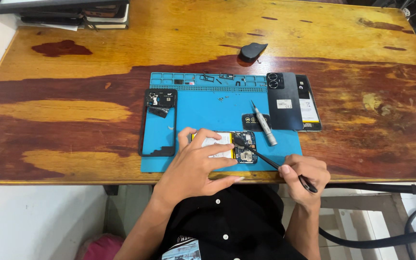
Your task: The person pries open the back of a smartphone by hand, separates the back cover, and places the phone body on a blue repair mat. They then use a black pry tool to lift and work around the internal battery and board area of the opened phone, with a screwdriver and other phone parts on the mat.
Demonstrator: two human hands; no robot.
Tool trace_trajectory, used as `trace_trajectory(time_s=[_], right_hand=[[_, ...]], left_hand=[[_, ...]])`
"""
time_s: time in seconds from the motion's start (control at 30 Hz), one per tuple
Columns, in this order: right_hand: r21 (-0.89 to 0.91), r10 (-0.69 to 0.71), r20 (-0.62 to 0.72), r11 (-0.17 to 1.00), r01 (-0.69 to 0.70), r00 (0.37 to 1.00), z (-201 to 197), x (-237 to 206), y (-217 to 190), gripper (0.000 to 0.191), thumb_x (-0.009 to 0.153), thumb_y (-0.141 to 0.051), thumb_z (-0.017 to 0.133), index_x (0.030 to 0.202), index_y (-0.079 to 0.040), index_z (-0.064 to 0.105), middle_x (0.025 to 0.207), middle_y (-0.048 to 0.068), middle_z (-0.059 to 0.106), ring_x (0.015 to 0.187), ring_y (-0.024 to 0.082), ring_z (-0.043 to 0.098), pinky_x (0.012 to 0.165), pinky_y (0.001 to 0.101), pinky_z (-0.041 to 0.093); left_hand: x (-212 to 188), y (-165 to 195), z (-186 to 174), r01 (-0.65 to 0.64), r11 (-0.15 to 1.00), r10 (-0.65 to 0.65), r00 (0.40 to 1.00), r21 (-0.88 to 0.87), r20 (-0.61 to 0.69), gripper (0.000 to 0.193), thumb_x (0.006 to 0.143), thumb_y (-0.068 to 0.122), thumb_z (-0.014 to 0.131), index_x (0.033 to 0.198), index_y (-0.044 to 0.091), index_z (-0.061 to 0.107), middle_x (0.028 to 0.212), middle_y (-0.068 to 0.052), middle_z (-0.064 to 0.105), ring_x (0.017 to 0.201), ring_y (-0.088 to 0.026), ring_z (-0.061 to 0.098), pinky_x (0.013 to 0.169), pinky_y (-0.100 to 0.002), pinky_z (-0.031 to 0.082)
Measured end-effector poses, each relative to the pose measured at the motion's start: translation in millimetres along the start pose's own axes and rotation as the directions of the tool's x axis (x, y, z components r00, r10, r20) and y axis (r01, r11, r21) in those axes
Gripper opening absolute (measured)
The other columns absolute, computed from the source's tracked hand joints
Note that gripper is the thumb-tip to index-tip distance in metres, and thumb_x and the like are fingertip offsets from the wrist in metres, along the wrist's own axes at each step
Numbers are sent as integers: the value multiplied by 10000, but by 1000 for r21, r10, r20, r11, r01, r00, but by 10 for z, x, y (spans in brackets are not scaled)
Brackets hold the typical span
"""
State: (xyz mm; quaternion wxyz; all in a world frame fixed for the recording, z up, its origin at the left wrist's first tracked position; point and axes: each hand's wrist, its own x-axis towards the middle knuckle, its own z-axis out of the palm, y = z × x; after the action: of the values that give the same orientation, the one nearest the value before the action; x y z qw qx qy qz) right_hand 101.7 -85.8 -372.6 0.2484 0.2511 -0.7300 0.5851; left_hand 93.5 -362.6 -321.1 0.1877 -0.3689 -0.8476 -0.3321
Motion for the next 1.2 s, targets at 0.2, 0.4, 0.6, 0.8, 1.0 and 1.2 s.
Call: trace_trajectory(time_s=[0.2, 0.4, 0.6, 0.8, 1.0, 1.2], right_hand=[[21, 11, 0, 1000, -11, 1000, -6, -9, 18, 295, 881, 82, 623, 610, 22, 522, 597, 96, 593, 512, 133, 539, 499, 268, 404], [-63, 15, 20, 998, -14, 1000, 1, 10, 32, 259, 909, 55, 635, 660, 35, 564, 654, 106, 641, 534, 132, 564, 513, 266, 418], [-101, -17, -78, 995, 9, 997, 30, 15, 66, 201, 949, 20, 624, 750, 43, 643, 734, 120, 688, 575, 129, 602, 528, 244, 436], [-144, 6, -22, 989, -9, 1000, 27, 7, -7, 228, 947, 12, 644, 724, 49, 613, 712, 127, 671, 581, 140, 602, 552, 264, 450], [-50, 1, -137, 999, -8, 991, 50, 16, -2, 236, 965, 26, 607, 730, 49, 618, 710, 127, 667, 585, 132, 604, 541, 236, 465], [-48, 50, -48, 997, -52, 998, 23, -8, 9, 229, 959, 21, 628, 736, 67, 611, 729, 154, 675, 603, 161, 613, 562, 268, 461]], left_hand=[[7, 4, -25, -8, 1000, 8, 1000, 1, -1, 331, 799, 460, 831, 969, 176, 827, 1166, 4, 757, 1178, -251, 564, 1030, -492, 287], [15, 3, -39, -7, 1000, 7, 1000, -4, 3, 335, 794, 457, 830, 981, 179, 829, 1168, 1, 749, 1185, -243, 567, 1031, -485, 286], [14, 8, -31, -15, 1000, 15, 1000, 2, 2, 351, 804, 463, 831, 986, 163, 825, 1166, -4, 748, 1193, -247, 562, 1030, -476, 288], [13, 12, -50, -14, 1000, 14, 1000, -2, 6, 359, 805, 473, 828, 990, 165, 826, 1157, -7, 748, 1187, -246, 567, 1029, -471, 291], [20, 22, -76, -14, 1000, 14, 1000, -6, 6, 359, 796, 474, 835, 975, 162, 826, 1153, -14, 746, 1178, -247, 568, 1024, -471, 295], [22, 28, -87, -1, 1000, 2, 1000, -14, 13, 357, 788, 476, 838, 959, 162, 822, 1158, -11, 744, 1180, -243, 570, 1024, -463, 300]])
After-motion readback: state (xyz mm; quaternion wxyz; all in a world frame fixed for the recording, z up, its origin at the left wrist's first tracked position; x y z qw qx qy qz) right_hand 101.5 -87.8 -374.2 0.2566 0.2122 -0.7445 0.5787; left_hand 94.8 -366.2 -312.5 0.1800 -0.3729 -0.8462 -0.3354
